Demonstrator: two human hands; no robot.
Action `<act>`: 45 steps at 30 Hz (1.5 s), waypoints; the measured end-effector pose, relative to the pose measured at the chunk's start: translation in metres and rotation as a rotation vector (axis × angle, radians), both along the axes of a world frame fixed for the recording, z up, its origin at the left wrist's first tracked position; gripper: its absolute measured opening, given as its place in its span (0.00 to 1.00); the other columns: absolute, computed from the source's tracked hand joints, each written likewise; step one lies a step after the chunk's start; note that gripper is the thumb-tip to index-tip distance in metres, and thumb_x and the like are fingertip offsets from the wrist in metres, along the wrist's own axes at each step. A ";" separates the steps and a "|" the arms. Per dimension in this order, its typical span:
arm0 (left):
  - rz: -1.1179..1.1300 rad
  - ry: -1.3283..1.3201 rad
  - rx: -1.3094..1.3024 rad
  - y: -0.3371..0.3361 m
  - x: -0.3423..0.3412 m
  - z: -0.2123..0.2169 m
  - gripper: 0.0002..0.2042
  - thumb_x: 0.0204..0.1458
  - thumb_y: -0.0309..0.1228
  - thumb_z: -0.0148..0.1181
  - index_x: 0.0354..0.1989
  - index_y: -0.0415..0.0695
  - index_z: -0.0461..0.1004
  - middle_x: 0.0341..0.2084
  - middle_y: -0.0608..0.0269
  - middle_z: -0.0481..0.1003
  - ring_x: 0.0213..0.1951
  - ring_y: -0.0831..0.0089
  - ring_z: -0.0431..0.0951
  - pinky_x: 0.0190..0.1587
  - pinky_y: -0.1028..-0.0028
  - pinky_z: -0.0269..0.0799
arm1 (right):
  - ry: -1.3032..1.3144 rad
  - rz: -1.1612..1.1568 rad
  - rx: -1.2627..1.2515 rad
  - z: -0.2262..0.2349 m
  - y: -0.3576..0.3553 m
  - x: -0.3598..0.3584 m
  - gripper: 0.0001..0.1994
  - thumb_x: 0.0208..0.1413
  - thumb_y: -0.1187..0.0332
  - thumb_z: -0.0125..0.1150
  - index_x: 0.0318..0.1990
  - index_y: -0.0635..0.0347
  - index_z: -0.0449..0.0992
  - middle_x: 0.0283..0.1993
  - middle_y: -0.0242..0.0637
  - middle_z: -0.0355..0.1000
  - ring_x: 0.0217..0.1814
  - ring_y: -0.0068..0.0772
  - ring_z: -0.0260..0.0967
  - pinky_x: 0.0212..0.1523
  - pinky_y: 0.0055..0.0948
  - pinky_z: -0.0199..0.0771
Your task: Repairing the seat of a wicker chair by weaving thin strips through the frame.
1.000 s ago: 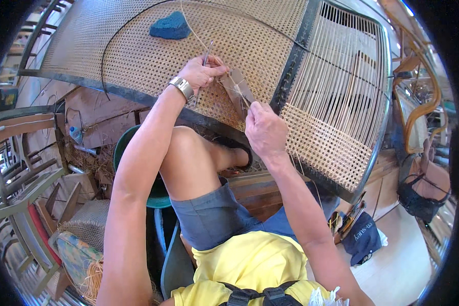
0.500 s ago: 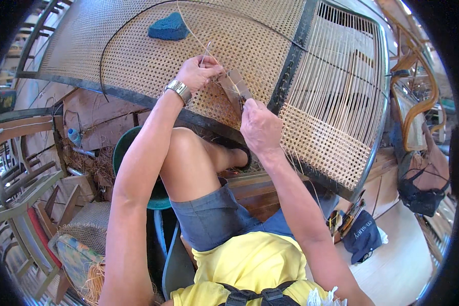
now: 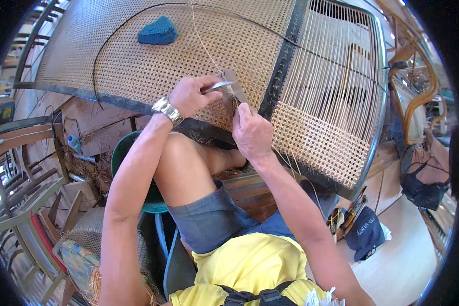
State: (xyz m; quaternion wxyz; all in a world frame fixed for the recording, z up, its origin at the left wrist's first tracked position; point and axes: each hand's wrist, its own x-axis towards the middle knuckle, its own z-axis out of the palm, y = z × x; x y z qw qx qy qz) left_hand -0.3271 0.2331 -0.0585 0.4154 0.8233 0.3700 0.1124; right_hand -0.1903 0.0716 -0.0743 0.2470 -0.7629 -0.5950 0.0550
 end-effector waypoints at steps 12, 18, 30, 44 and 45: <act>0.326 0.144 0.548 0.013 -0.008 -0.011 0.08 0.56 0.30 0.57 0.43 0.45 0.74 0.34 0.52 0.79 0.37 0.53 0.79 0.39 0.59 0.75 | 0.013 0.061 0.018 0.001 -0.001 0.007 0.01 0.56 0.73 0.53 0.35 0.58 0.68 0.25 0.43 0.72 0.27 0.46 0.75 0.27 0.41 0.76; 0.480 0.192 0.308 0.026 -0.038 0.023 0.21 0.56 0.49 0.59 0.40 0.40 0.73 0.26 0.46 0.77 0.36 0.55 0.80 0.38 0.60 0.72 | 0.045 0.021 -0.029 0.006 0.004 0.008 0.03 0.58 0.70 0.55 0.34 0.57 0.69 0.22 0.44 0.72 0.24 0.49 0.74 0.24 0.44 0.74; -0.036 0.136 -0.585 0.004 -0.020 -0.008 0.20 0.64 0.48 0.49 0.37 0.42 0.73 0.25 0.69 0.74 0.26 0.83 0.68 0.31 0.79 0.67 | 0.017 0.015 -0.136 0.018 0.010 0.008 0.05 0.57 0.68 0.55 0.31 0.57 0.69 0.17 0.45 0.71 0.21 0.49 0.74 0.22 0.46 0.73; -0.184 0.119 -0.019 -0.005 0.002 -0.025 0.12 0.64 0.36 0.47 0.40 0.40 0.70 0.22 0.60 0.75 0.26 0.66 0.76 0.32 0.66 0.72 | 0.046 -0.003 -0.102 0.015 0.010 0.006 0.05 0.56 0.69 0.56 0.31 0.57 0.69 0.19 0.45 0.71 0.22 0.49 0.73 0.23 0.45 0.73; -0.189 0.151 -0.010 -0.005 0.004 -0.025 0.12 0.64 0.36 0.47 0.39 0.40 0.70 0.22 0.58 0.76 0.27 0.64 0.78 0.33 0.65 0.72 | 0.040 -0.009 -0.104 0.015 0.010 0.006 0.05 0.56 0.69 0.56 0.31 0.57 0.69 0.19 0.45 0.72 0.22 0.49 0.73 0.23 0.45 0.73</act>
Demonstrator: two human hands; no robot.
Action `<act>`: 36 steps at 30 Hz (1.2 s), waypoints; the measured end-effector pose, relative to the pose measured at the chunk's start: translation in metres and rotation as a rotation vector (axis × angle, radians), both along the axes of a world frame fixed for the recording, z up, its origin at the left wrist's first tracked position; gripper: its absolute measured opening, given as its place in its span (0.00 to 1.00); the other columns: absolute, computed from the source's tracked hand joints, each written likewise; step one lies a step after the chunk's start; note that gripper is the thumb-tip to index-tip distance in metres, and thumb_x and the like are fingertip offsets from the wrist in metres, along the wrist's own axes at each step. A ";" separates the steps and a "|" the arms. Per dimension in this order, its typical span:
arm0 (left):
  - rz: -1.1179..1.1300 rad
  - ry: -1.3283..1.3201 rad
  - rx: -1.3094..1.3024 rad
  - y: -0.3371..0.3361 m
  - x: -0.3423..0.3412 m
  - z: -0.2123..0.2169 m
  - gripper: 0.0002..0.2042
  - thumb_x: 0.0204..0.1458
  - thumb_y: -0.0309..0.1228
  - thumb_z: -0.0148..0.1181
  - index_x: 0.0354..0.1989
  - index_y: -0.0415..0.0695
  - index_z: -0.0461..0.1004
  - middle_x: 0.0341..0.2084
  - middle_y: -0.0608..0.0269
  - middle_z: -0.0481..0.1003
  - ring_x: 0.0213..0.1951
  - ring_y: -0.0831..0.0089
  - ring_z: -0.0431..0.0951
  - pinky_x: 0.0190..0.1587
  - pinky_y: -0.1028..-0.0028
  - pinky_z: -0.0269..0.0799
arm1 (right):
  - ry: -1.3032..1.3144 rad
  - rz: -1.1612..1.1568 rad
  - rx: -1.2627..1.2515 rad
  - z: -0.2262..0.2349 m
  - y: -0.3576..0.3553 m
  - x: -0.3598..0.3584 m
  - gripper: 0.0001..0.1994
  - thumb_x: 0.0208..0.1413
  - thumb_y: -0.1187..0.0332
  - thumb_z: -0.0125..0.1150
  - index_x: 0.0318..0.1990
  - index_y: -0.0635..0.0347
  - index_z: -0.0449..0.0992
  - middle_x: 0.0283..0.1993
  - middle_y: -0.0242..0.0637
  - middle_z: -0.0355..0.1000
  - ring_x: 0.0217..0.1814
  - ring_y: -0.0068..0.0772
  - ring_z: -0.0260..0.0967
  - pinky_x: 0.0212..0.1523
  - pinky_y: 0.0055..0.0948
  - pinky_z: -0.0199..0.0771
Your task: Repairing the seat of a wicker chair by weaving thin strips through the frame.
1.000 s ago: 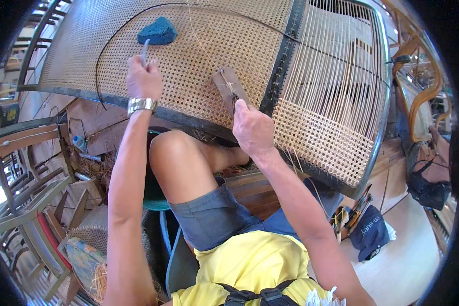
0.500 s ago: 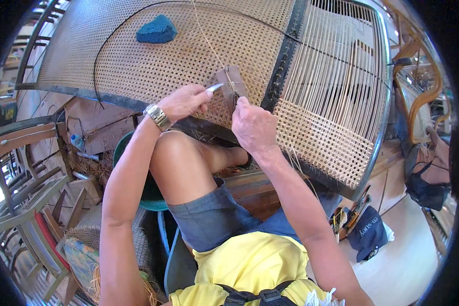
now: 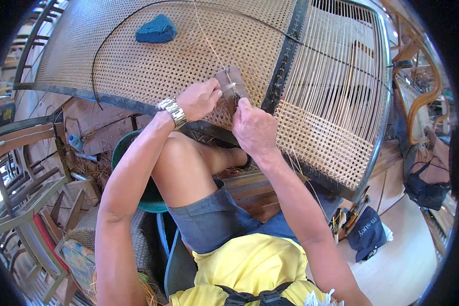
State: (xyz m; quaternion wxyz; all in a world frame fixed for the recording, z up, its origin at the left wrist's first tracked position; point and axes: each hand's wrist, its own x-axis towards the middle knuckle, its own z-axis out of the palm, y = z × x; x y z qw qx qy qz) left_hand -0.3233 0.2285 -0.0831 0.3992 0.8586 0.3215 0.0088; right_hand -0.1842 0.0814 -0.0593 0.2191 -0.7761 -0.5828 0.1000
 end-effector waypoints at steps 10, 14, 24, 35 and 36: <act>-0.025 0.018 -0.004 -0.001 0.003 0.009 0.12 0.63 0.36 0.49 0.36 0.40 0.74 0.20 0.58 0.76 0.26 0.63 0.79 0.33 0.64 0.73 | -0.024 -0.005 -0.005 -0.001 0.000 0.000 0.04 0.56 0.69 0.56 0.32 0.57 0.68 0.19 0.45 0.72 0.22 0.50 0.74 0.23 0.46 0.73; -0.024 0.047 0.006 -0.002 0.005 0.008 0.12 0.63 0.37 0.50 0.39 0.42 0.76 0.22 0.54 0.77 0.28 0.60 0.79 0.34 0.63 0.73 | -0.021 -0.009 -0.029 0.000 -0.002 0.000 0.05 0.57 0.69 0.56 0.32 0.57 0.68 0.19 0.45 0.72 0.22 0.50 0.74 0.23 0.46 0.73; -0.006 0.111 0.136 -0.004 0.009 0.007 0.10 0.59 0.37 0.53 0.41 0.47 0.77 0.29 0.47 0.78 0.34 0.48 0.78 0.38 0.56 0.73 | 0.452 -0.267 -0.058 -0.016 -0.020 0.001 0.11 0.63 0.63 0.53 0.33 0.61 0.70 0.24 0.49 0.73 0.27 0.54 0.74 0.29 0.46 0.71; 0.055 0.075 0.167 -0.015 0.009 0.003 0.11 0.59 0.39 0.53 0.39 0.46 0.78 0.31 0.46 0.78 0.37 0.46 0.78 0.40 0.53 0.72 | 0.897 -0.312 -0.017 -0.032 -0.074 0.006 0.13 0.63 0.64 0.56 0.31 0.66 0.72 0.23 0.36 0.68 0.26 0.24 0.61 0.31 0.30 0.65; 0.043 0.080 0.154 -0.015 0.008 0.003 0.11 0.59 0.39 0.53 0.39 0.46 0.78 0.32 0.46 0.78 0.37 0.45 0.78 0.40 0.52 0.72 | 0.881 -0.313 -0.040 -0.028 -0.094 0.006 0.13 0.63 0.64 0.56 0.31 0.66 0.72 0.23 0.34 0.67 0.28 0.23 0.61 0.31 0.29 0.65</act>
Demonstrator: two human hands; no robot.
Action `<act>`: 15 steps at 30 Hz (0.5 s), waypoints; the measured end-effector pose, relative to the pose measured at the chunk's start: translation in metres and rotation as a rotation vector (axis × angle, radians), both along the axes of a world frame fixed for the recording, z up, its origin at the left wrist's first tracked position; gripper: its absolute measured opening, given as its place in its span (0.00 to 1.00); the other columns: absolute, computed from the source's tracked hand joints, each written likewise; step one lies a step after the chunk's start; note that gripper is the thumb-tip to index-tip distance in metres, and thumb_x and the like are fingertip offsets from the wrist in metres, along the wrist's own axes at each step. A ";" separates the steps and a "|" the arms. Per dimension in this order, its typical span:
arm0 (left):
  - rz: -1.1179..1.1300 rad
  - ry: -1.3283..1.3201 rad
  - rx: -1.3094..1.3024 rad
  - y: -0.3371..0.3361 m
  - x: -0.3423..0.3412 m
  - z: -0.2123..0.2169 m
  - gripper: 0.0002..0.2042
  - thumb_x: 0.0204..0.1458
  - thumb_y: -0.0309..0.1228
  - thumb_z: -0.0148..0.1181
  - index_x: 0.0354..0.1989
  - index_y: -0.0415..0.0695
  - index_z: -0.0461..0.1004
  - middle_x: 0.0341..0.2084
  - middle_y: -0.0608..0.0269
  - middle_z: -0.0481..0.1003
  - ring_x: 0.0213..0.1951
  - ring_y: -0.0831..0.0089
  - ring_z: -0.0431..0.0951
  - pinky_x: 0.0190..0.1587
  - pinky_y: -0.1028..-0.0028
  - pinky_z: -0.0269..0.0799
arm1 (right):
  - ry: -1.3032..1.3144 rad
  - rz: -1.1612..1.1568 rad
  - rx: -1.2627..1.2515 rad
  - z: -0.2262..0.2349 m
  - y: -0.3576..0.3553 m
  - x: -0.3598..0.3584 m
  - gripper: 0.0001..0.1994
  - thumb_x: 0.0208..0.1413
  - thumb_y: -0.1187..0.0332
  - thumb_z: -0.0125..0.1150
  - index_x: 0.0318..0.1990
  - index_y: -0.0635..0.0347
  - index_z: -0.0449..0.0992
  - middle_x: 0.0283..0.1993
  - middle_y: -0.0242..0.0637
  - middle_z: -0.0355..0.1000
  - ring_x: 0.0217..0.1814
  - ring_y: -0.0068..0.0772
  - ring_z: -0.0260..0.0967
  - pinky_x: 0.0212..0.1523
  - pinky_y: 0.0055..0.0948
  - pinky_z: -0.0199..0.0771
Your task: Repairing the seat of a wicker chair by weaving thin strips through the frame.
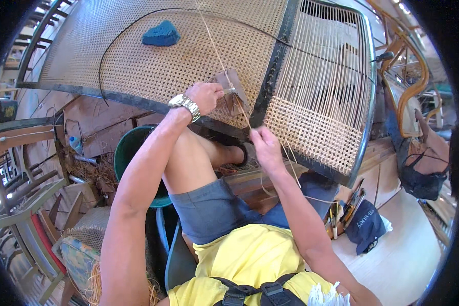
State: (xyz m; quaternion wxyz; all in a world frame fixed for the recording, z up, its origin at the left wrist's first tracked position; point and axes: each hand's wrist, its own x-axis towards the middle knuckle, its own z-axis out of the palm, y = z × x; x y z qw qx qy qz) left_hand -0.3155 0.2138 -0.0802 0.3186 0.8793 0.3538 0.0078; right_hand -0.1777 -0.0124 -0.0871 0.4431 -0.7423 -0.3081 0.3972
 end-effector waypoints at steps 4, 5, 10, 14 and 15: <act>0.038 0.033 -0.011 0.001 0.000 0.006 0.11 0.59 0.38 0.53 0.38 0.46 0.77 0.31 0.45 0.78 0.36 0.45 0.77 0.40 0.52 0.72 | -0.048 0.056 -0.239 0.003 -0.123 0.011 0.12 0.63 0.65 0.56 0.32 0.66 0.71 0.26 0.33 0.67 0.32 0.22 0.62 0.35 0.29 0.67; 0.010 0.009 0.010 0.001 0.004 0.004 0.11 0.59 0.38 0.52 0.38 0.46 0.77 0.31 0.45 0.78 0.36 0.45 0.77 0.39 0.52 0.72 | -0.046 0.063 -0.320 0.000 -0.145 0.018 0.11 0.63 0.65 0.56 0.36 0.66 0.72 0.28 0.34 0.69 0.33 0.22 0.64 0.37 0.29 0.69; 0.021 -0.008 0.003 0.002 0.001 0.002 0.10 0.59 0.38 0.53 0.36 0.45 0.76 0.28 0.45 0.77 0.34 0.45 0.77 0.38 0.52 0.71 | -0.425 0.118 -0.041 0.040 -0.095 0.024 0.23 0.61 0.60 0.60 0.55 0.71 0.68 0.51 0.51 0.71 0.46 0.36 0.76 0.47 0.32 0.75; -0.019 -0.028 0.022 0.005 -0.004 -0.007 0.11 0.59 0.38 0.52 0.37 0.45 0.76 0.29 0.45 0.77 0.34 0.45 0.77 0.38 0.53 0.72 | -0.447 0.164 -0.114 0.075 -0.009 0.005 0.26 0.60 0.57 0.60 0.56 0.72 0.67 0.51 0.51 0.72 0.38 0.35 0.78 0.40 0.33 0.77; -0.015 -0.018 0.016 0.004 -0.001 -0.005 0.11 0.59 0.38 0.53 0.37 0.44 0.77 0.29 0.45 0.77 0.35 0.46 0.78 0.39 0.54 0.72 | -0.444 0.161 -0.112 0.070 0.004 0.002 0.26 0.60 0.57 0.60 0.56 0.72 0.67 0.51 0.51 0.72 0.38 0.35 0.78 0.40 0.33 0.77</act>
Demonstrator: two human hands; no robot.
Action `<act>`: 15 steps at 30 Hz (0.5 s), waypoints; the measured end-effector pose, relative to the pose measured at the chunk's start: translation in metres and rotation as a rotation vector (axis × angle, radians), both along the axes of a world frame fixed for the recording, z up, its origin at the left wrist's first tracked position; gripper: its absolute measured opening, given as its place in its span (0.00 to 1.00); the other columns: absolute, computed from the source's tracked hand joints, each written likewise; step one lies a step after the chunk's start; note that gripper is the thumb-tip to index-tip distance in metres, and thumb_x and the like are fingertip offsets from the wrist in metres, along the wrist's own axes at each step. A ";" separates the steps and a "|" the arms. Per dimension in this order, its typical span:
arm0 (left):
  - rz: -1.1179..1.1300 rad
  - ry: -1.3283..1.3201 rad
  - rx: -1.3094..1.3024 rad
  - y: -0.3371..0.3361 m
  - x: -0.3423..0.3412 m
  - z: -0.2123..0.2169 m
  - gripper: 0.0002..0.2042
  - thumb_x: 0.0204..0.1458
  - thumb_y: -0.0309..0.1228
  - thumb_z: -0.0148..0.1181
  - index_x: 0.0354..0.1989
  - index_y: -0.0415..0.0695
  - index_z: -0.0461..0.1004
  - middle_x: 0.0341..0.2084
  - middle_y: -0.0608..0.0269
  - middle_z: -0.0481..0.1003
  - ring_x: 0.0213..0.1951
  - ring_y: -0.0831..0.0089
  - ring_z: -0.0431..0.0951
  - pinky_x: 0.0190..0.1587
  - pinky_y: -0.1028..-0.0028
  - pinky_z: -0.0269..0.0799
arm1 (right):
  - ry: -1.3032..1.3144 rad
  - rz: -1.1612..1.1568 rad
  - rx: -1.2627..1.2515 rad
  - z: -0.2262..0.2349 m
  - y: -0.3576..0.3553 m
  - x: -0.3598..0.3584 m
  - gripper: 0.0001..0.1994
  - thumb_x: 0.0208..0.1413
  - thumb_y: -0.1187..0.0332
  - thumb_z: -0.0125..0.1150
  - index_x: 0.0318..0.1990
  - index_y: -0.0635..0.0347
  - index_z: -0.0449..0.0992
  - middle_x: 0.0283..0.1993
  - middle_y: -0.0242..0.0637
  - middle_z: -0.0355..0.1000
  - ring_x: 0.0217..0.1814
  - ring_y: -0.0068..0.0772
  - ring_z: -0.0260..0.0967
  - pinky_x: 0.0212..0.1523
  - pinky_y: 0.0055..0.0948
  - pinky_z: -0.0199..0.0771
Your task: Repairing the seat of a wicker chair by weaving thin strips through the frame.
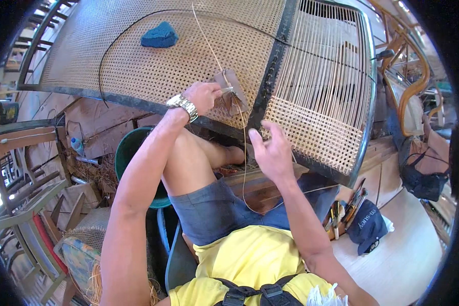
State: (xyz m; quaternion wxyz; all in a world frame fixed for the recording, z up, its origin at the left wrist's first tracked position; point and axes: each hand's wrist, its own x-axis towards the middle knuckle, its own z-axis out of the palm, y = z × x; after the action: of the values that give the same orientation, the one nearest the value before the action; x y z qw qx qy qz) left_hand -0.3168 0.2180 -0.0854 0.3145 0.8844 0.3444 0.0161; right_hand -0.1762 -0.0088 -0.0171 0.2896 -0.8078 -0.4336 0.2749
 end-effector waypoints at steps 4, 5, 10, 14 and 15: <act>0.007 -0.016 -0.013 -0.001 0.004 0.003 0.11 0.59 0.38 0.53 0.37 0.44 0.77 0.29 0.45 0.77 0.35 0.46 0.78 0.39 0.54 0.72 | 0.595 -0.238 0.011 -0.019 0.045 -0.005 0.23 0.62 0.56 0.58 0.52 0.70 0.68 0.45 0.47 0.74 0.25 0.30 0.75 0.25 0.28 0.72; 0.006 -0.011 -0.011 -0.001 0.006 0.005 0.11 0.59 0.38 0.52 0.37 0.45 0.77 0.30 0.45 0.78 0.36 0.46 0.78 0.40 0.53 0.72 | 0.738 -0.329 -0.040 -0.022 0.055 -0.003 0.21 0.63 0.55 0.57 0.50 0.67 0.67 0.42 0.44 0.74 0.24 0.27 0.74 0.19 0.24 0.69; 0.021 -0.001 -0.011 -0.004 0.002 0.006 0.11 0.60 0.39 0.51 0.36 0.47 0.77 0.31 0.46 0.78 0.36 0.45 0.78 0.40 0.51 0.72 | 0.788 -0.323 -0.192 -0.040 0.073 0.014 0.19 0.61 0.54 0.61 0.37 0.64 0.72 0.25 0.35 0.73 0.21 0.23 0.69 0.17 0.24 0.63; 0.027 0.041 -0.010 -0.002 0.001 0.007 0.12 0.59 0.39 0.53 0.38 0.44 0.77 0.32 0.46 0.78 0.37 0.46 0.78 0.41 0.54 0.73 | 0.161 -0.149 0.047 -0.045 0.069 0.003 0.11 0.57 0.63 0.63 0.31 0.62 0.74 0.23 0.51 0.71 0.22 0.48 0.71 0.25 0.39 0.67; 0.018 0.029 0.000 -0.002 0.001 0.006 0.12 0.59 0.39 0.53 0.38 0.44 0.77 0.32 0.46 0.78 0.37 0.46 0.78 0.41 0.54 0.72 | 0.163 -0.149 0.048 -0.045 0.065 0.001 0.11 0.57 0.63 0.63 0.31 0.62 0.74 0.23 0.51 0.71 0.22 0.48 0.71 0.25 0.39 0.67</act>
State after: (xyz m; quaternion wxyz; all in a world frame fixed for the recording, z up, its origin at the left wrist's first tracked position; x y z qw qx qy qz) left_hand -0.3159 0.2164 -0.0791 0.3091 0.8814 0.3571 0.0062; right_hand -0.1753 0.0564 -0.0623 0.3628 -0.8056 -0.3537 0.3070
